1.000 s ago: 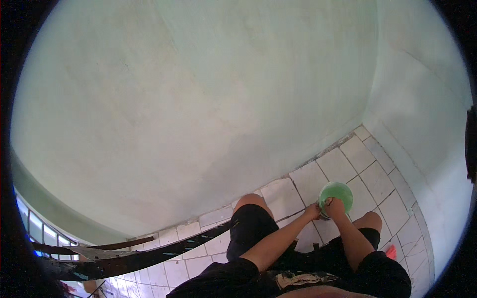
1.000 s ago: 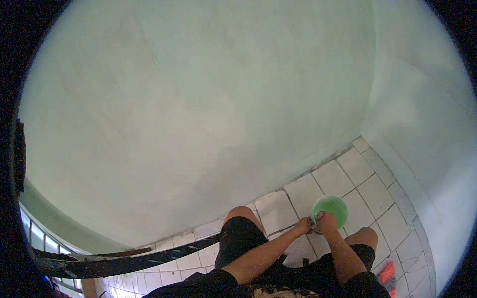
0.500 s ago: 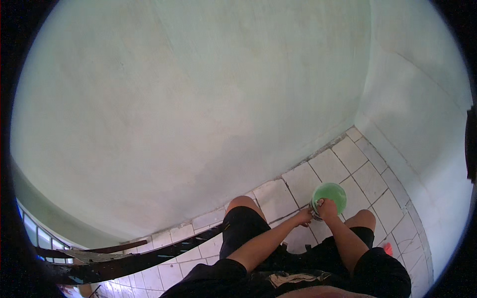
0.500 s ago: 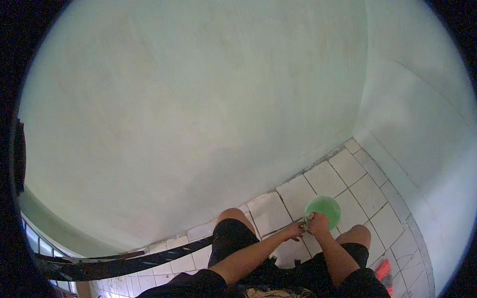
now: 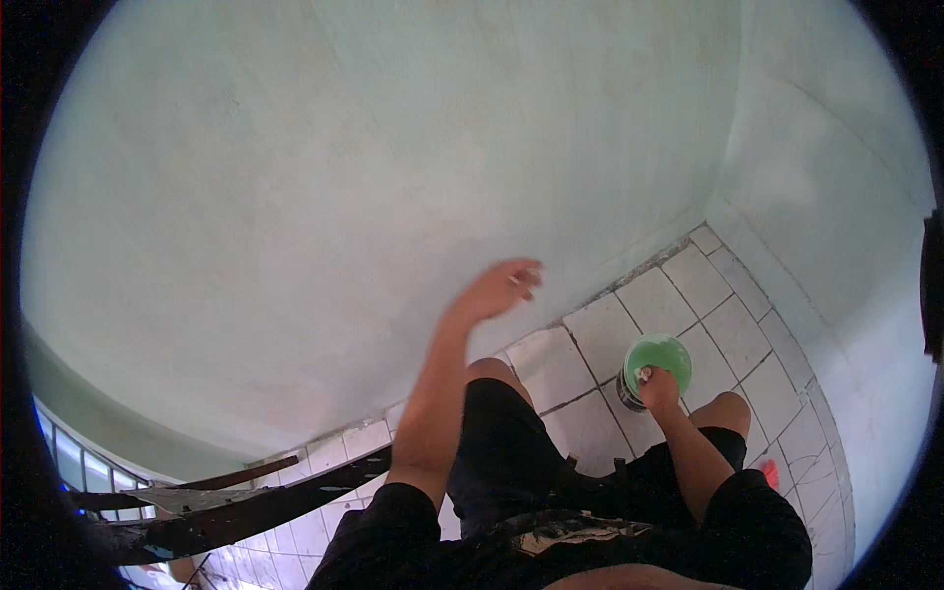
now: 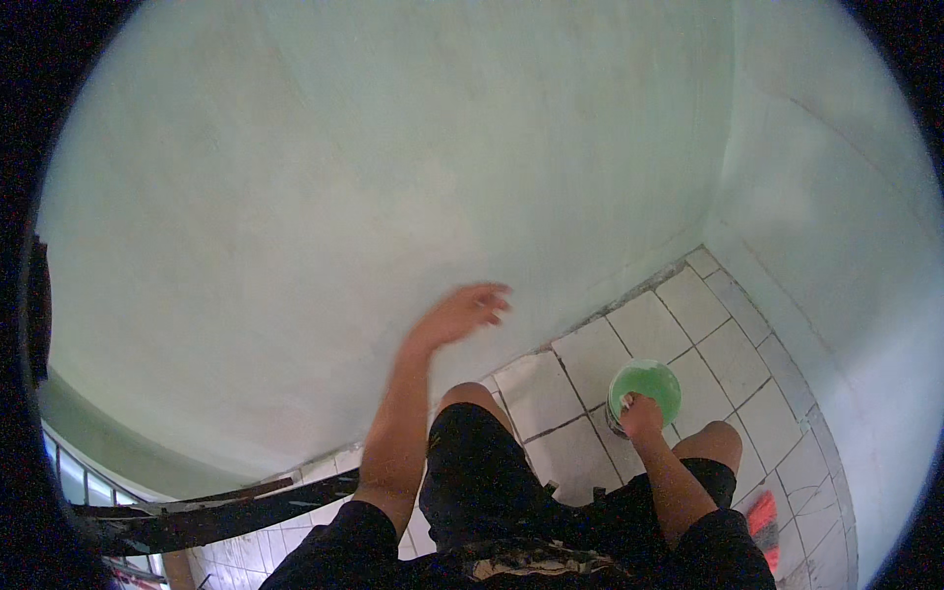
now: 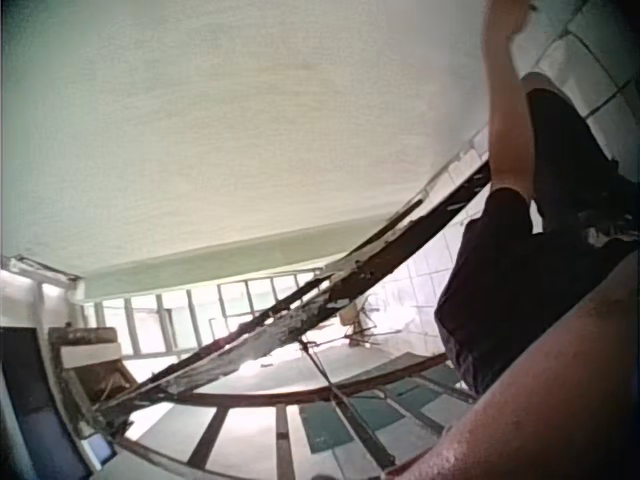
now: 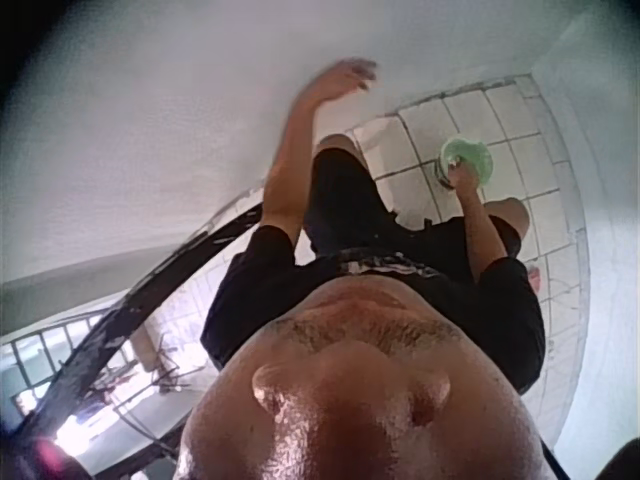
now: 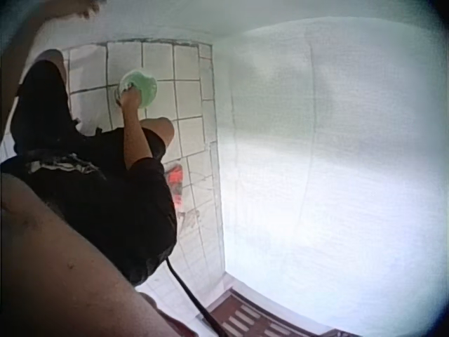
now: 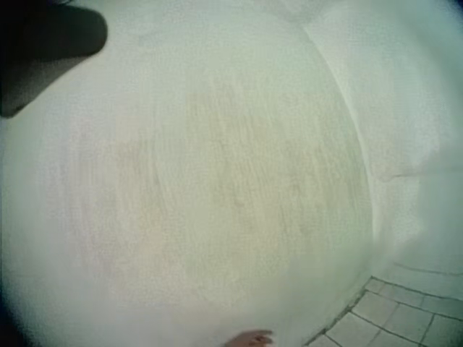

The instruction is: The person sweeps the floor along the wall using a hand brush, dips a paintbrush into a paint bucket, and applies paint to the wall.

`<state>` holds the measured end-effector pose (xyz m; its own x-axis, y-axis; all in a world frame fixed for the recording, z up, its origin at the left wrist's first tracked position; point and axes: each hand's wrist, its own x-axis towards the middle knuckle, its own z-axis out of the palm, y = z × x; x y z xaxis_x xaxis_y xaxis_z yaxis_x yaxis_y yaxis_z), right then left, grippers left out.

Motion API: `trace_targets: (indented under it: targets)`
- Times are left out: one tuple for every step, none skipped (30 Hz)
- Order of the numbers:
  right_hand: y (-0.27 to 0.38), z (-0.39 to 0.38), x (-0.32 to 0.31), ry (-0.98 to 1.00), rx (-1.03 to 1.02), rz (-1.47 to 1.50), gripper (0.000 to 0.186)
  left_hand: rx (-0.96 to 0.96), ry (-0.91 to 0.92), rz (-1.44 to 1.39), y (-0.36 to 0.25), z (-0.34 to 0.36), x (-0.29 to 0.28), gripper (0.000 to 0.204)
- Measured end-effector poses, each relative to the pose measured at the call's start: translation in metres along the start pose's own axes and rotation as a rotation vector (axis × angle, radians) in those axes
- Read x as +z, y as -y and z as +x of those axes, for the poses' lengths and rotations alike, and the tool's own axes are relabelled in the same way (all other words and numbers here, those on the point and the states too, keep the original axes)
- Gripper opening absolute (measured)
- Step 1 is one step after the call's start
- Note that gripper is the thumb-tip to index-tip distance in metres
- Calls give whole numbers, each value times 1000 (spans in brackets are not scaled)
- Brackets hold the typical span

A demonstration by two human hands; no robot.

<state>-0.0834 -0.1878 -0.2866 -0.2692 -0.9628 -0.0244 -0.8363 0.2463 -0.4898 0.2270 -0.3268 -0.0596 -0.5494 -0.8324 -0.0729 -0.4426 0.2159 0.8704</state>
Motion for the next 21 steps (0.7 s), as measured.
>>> trace_targets:
  targets:
    - [-1, 3, 0, 13, 19, -39, 20, 149, -99, -66, -26, -20, -26, 41]
    - [-3, 4, 1, -26, 1, -23, 20, 242, -229, -47, -51, -39, -50, 38]
    - [-6, 7, 1, -91, 54, 49, 21, 266, -434, 56, -75, -55, -71, 35]
    - [-9, 10, 2, -188, 99, 134, 21, 369, -598, -4, -95, -73, -88, 29]
    - [-14, 13, 2, -201, 108, 227, 23, 455, -788, -35, -113, -86, -102, 24]
    - [-18, 15, 3, -157, 109, 205, 23, 464, -988, 53, -129, -96, -119, 21]
    - [-22, 18, 3, -168, 140, 236, 24, 526, -1132, 82, -142, -104, -133, 22]
    - [-26, 20, 3, -161, 217, 256, 26, 552, -1257, 115, -152, -108, -146, 22]
    - [-29, 24, 4, -182, 173, 269, 26, 584, -1363, 159, -160, -110, -160, 22]
    - [-33, 27, 5, -226, 231, 264, 27, 595, -1443, 180, -167, -112, -174, 22]
    - [-35, 29, 6, -293, 261, 270, 28, 620, -1535, 287, -170, -111, -184, 20]
    - [-38, 31, 5, -273, 294, 262, 28, 622, -1530, 288, -170, -111, -194, 20]
    - [-39, 37, 3, -293, 341, 290, 27, 647, -1609, 413, -172, -111, -206, 19]
    - [-39, 39, 1, -307, 433, 315, 25, 625, -1690, 520, -173, -110, -216, 18]
    - [-40, 36, 0, -313, 396, 319, 25, 635, -1716, 588, -170, -110, -224, 16]
    - [-42, 34, -7, -261, 470, 629, 23, 679, -1709, 613, -166, -109, -232, 16]
    - [-44, 32, -16, -211, 570, 934, 20, 723, -1701, 721, -161, -109, -238, 16]
    - [-43, 28, -25, -209, 532, 932, 20, 746, -1691, 818, -155, -106, -243, 16]
    - [-40, 25, -35, -276, 541, 1053, 19, 762, -1697, 824, -148, -102, -247, 16]
    - [-34, 24, -45, -343, 535, 1183, 19, 792, -1720, 980, -141, -96, -250, 16]
    - [-26, 23, -56, -342, 531, 1171, 19, 819, -1734, 1157, -133, -90, -252, 16]
